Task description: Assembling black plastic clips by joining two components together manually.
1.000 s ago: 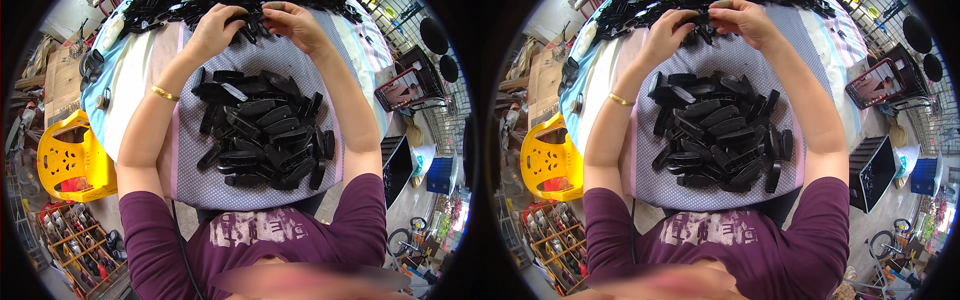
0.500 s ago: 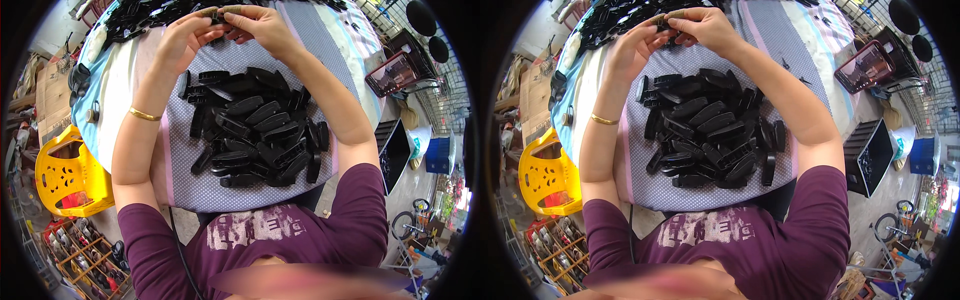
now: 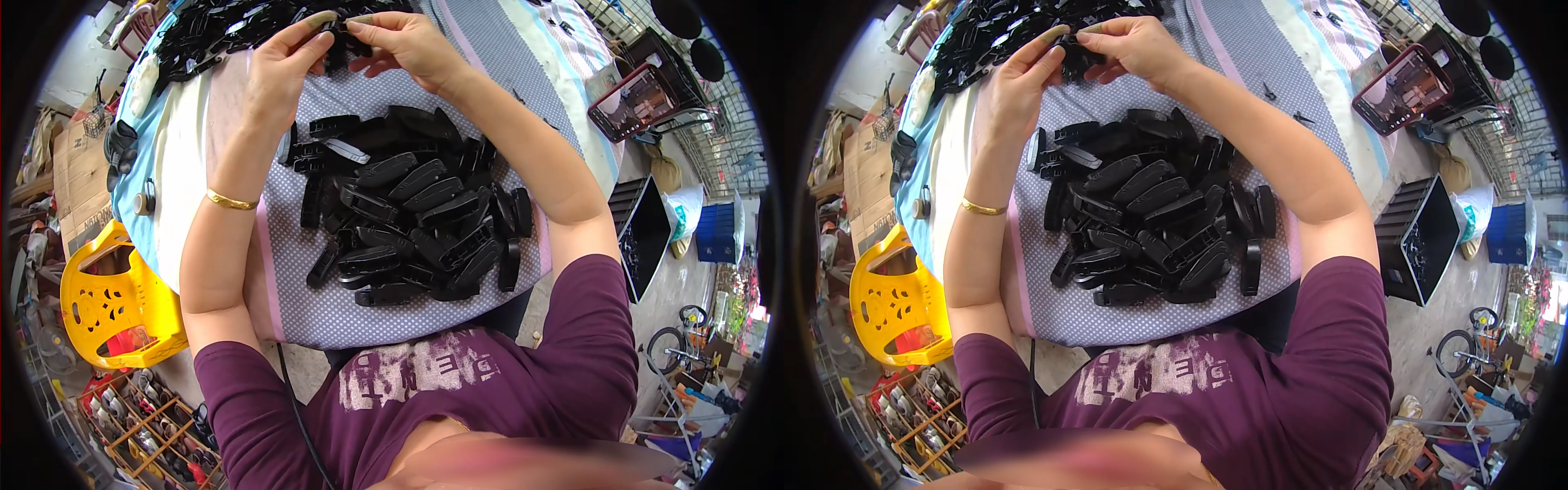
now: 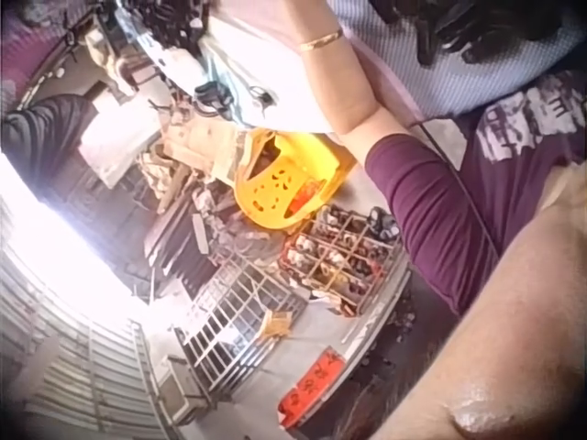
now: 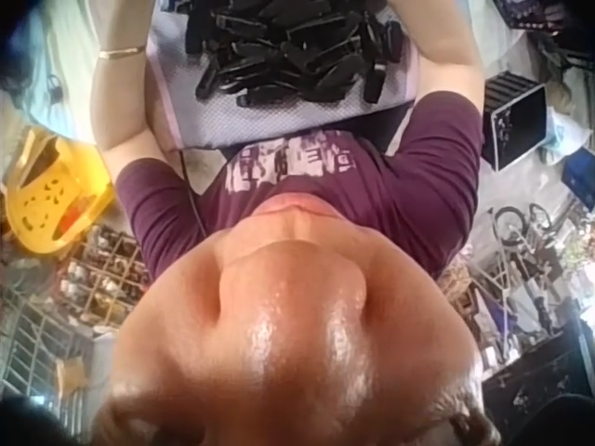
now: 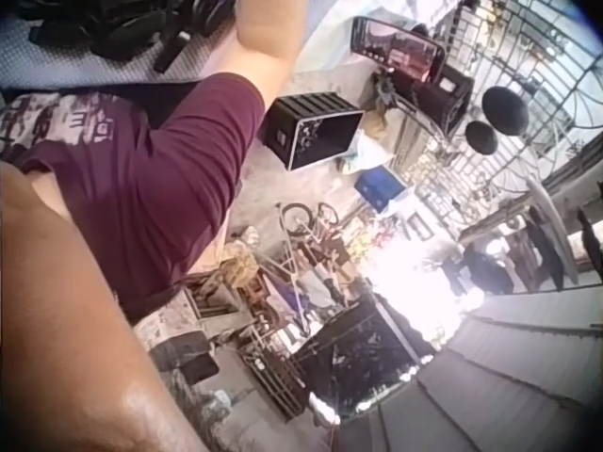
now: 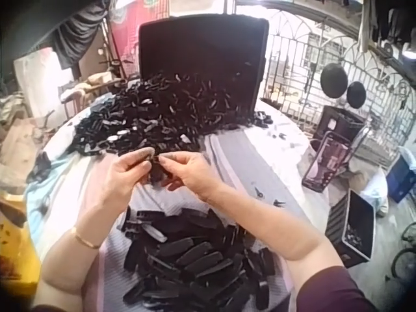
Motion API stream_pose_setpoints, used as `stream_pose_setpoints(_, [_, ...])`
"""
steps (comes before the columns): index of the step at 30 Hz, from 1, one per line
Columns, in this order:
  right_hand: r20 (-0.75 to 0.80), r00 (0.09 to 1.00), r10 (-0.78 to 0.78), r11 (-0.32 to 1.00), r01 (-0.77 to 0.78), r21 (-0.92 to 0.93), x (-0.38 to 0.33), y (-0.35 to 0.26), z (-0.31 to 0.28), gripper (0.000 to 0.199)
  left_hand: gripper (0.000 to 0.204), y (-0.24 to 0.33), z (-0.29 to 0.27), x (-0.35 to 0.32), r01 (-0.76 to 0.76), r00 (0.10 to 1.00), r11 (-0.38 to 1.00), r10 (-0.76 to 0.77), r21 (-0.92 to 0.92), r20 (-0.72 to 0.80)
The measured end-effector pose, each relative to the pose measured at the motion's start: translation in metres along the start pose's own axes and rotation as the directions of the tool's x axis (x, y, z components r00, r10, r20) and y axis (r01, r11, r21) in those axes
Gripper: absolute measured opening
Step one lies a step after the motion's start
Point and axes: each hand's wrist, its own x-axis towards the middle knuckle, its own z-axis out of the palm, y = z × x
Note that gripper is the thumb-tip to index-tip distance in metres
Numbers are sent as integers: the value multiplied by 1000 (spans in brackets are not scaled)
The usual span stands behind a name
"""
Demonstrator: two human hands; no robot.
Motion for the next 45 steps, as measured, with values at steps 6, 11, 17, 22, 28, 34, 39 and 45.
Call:
stream_pose_setpoints(6, [-86, 969, -232, 936, 199, -292, -11, -12, 14, 22, 27, -9, 7, -2, -8, 997, 956, -16, -294, -81])
stream_pose_setpoints(11, [-3, 965, -263, 847, 229, -480, -11, -10, 14, 29, 22, 0, 3, 2, 36, 999, 933, -42, -357, -11])
stream_pose_setpoints(17, [198, 979, -37, 883, 125, -452, -12, -24, 6, 36, 25, 22, 6, -4, -96, 991, 995, 99, -30, 95])
stream_pose_setpoints(22, [148, 964, -219, 842, 264, -470, -12, -5, 14, 31, 20, 25, 5, -6, -147, 987, 988, 150, -52, 63])
stream_pose_setpoints(28, [226, 960, -168, 876, 251, -413, -8, -13, 8, 26, 33, 43, 18, -14, -61, 998, 995, 60, 78, 19])
stream_pose_setpoints(34, [294, 954, -61, 927, 163, -337, -5, -11, -2, 32, 50, 25, 20, -11, -121, 991, 991, 117, 61, 67])
stream_pose_setpoints(39, [343, 938, -56, 918, 183, -351, -3, -13, -3, 32, 47, 23, 14, -13, -84, 992, 996, 82, 15, 97])
stream_pose_setpoints(45, [186, 935, -301, 670, 346, -657, 23, -2, -58, 31, 36, 33, 20, -19, -437, 886, 769, 279, 467, 370])
